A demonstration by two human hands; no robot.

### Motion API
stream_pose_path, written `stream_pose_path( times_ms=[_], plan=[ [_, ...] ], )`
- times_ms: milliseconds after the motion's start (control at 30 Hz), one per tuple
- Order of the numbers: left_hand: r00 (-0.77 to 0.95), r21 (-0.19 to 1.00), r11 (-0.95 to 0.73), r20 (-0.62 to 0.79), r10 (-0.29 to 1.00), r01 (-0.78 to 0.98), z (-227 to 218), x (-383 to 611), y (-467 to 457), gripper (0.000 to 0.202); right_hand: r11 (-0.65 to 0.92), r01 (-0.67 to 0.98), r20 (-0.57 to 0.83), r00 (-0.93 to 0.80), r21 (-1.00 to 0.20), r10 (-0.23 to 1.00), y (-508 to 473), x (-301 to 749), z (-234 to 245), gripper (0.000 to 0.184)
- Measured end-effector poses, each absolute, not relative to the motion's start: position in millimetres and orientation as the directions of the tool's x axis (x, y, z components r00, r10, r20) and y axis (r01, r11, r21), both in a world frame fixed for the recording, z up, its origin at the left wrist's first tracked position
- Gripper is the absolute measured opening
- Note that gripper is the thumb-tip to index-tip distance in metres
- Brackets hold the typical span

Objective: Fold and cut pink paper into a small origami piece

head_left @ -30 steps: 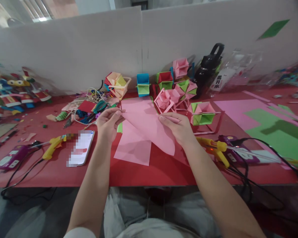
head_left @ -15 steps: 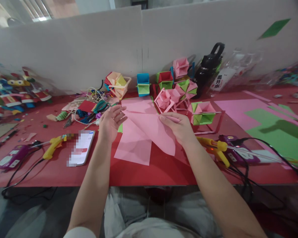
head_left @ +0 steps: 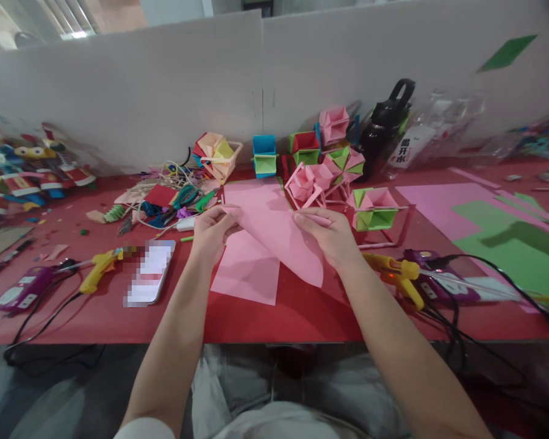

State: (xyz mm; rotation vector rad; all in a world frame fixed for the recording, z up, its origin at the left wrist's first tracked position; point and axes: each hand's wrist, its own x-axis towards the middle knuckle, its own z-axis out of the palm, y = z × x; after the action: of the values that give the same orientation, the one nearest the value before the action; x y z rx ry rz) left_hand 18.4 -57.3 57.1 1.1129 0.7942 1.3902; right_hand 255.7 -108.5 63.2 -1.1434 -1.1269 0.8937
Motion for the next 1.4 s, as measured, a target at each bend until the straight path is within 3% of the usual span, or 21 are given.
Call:
stream_pose_path(
  times_ms=[367,933,1400],
  plan=[
    [0.056,0.918,-0.145,0.177,0.983,-0.369,60,15,-56,0.032,0.219,0.013,0.216,0.232,-0.976,0.948,-109,257,63,0.028],
    [0.028,0.892,-0.212,0.243,0.97,-0.399,59,13,-56,0.029,0.279,0.106,0.296,0.214,-0.954,0.931,-110,259,62,0.02],
    [-0.174,0.859,-0.484,0.457,0.872,-0.167,47,16,-51,0.029,0.419,0.258,0.473,0.205,-0.871,0.857,-112,256,64,0.012]
  ],
)
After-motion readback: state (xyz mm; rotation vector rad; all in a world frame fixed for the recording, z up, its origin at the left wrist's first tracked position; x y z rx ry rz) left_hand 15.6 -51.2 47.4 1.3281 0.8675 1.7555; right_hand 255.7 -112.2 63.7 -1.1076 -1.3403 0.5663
